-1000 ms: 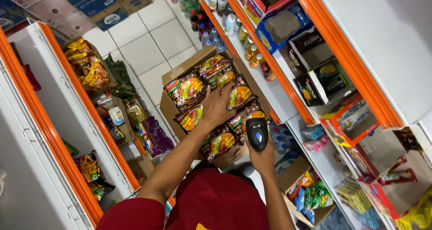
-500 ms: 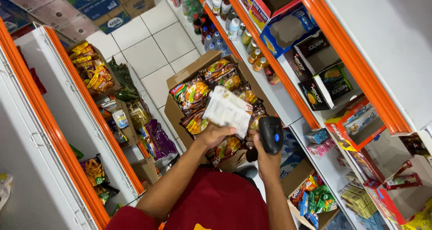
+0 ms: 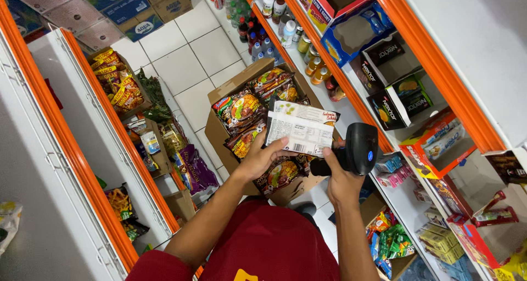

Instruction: The person scans packages of instant noodles using a handheld barcode scanner and stocks them onto store shelves by hand.

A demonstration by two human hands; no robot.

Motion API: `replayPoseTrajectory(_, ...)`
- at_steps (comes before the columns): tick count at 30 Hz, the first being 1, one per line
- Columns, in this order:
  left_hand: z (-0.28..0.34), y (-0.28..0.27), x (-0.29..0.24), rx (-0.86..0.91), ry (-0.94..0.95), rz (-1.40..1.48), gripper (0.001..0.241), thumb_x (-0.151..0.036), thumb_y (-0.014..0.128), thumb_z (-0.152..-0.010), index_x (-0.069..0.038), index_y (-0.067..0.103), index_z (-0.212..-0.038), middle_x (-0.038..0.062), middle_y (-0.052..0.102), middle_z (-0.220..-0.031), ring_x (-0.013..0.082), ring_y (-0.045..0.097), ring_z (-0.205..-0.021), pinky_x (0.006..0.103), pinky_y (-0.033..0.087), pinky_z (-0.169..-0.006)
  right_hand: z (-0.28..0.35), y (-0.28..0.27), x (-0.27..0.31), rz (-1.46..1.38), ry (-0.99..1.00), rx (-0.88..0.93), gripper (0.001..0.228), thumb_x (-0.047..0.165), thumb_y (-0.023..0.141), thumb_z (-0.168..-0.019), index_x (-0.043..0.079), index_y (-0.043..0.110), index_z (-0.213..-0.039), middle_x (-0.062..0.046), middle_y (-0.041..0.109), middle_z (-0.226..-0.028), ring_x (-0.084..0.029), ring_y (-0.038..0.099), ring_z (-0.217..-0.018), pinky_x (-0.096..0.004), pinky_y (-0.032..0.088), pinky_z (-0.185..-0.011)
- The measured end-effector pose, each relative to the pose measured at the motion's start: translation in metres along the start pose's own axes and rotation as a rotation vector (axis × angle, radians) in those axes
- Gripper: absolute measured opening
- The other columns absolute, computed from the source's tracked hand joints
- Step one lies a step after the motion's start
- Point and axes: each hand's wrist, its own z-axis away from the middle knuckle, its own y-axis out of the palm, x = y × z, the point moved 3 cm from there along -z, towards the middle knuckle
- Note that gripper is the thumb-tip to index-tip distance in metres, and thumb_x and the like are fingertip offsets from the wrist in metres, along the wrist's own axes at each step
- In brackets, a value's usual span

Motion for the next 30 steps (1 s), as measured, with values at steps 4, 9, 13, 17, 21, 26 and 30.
replayPoseTrajectory(4, 0.003, 0.006, -0.004, 0.052, 0.011, 0.022, 0.042, -0.008, 0.061, -0.102, 0.003, 0.047, -0.140, 0.018, 0.064, -0.132, 0.0300, 0.066, -0.120, 0.0502, 0.059, -0.103, 0.003, -0.002, 0.013, 0.020, -0.094, -0.004, 0.035, 0.001, 0.079, -0.091, 0.005, 0.061, -0.121, -0.003, 0.064, -0.111, -0.013, 0.062, -0.104, -0.029, 0.052, -0.095)
replayPoseTrajectory(9, -0.004, 0.013, -0.012, 0.069, 0.045, 0.117, 0.042, -0.007, 0.055, -0.103, 0.001, 0.042, -0.143, 0.023, 0.059, -0.139, 0.0359, 0.063, -0.127, 0.0544, 0.052, -0.104, 0.022, -0.012, 0.032, 0.126, -0.045, -0.015, 0.016, 0.014, 0.071, -0.099, 0.004, 0.063, -0.110, -0.006, 0.070, -0.095, -0.016, 0.069, -0.083, -0.032, 0.058, -0.079)
replayPoseTrajectory(13, -0.006, 0.018, -0.013, 0.113, 0.075, 0.161, 0.046, -0.008, 0.053, -0.105, 0.001, 0.040, -0.148, 0.021, 0.057, -0.143, 0.0348, 0.060, -0.131, 0.0581, 0.051, -0.113, 0.047, -0.009, 0.035, 0.449, -0.061, 0.268, 0.019, 0.016, 0.076, -0.090, 0.002, 0.071, -0.103, -0.006, 0.073, -0.080, -0.015, 0.071, -0.070, -0.031, 0.057, -0.069)
replayPoseTrajectory(17, -0.008, 0.024, -0.011, 0.140, 0.092, 0.144, 0.046, -0.009, 0.051, -0.107, 0.000, 0.039, -0.151, 0.021, 0.057, -0.145, 0.0361, 0.059, -0.132, 0.0588, 0.048, -0.114, 0.058, -0.002, 0.035, 0.537, -0.025, 0.323, 0.025, 0.020, 0.079, -0.085, 0.002, 0.072, -0.101, -0.005, 0.076, -0.076, -0.013, 0.072, -0.067, -0.029, 0.057, -0.064)
replayPoseTrajectory(21, -0.008, 0.028, -0.010, 0.168, 0.101, 0.133, 0.045, -0.008, 0.051, -0.108, 0.001, 0.040, -0.150, 0.021, 0.057, -0.145, 0.0366, 0.059, -0.133, 0.0581, 0.048, -0.115, 0.062, -0.002, 0.041, 0.530, -0.015, 0.330, 0.022, 0.020, 0.079, -0.086, 0.002, 0.073, -0.098, -0.005, 0.076, -0.074, -0.013, 0.073, -0.067, -0.029, 0.057, -0.064)
replayPoseTrajectory(26, -0.007, 0.029, -0.007, 0.139, 0.088, 0.123, 0.047, -0.008, 0.052, -0.106, 0.000, 0.039, -0.150, 0.021, 0.057, -0.144, 0.0360, 0.059, -0.132, 0.0578, 0.048, -0.115, 0.065, -0.004, 0.044, 0.543, -0.020, 0.382, 0.019, 0.020, 0.078, -0.088, 0.002, 0.074, -0.094, -0.006, 0.075, -0.072, -0.013, 0.070, -0.065, -0.029, 0.055, -0.061)
replayPoseTrajectory(30, -0.005, 0.028, -0.004, 0.142, 0.077, 0.113, 0.048, -0.008, 0.053, -0.105, -0.001, 0.038, -0.150, 0.022, 0.058, -0.143, 0.0381, 0.059, -0.131, 0.0594, 0.047, -0.114, 0.064, -0.012, 0.039, 0.567, -0.032, 0.290, 0.021, 0.020, 0.078, -0.086, 0.003, 0.072, -0.097, -0.004, 0.075, -0.076, -0.011, 0.070, -0.068, -0.028, 0.055, -0.064)
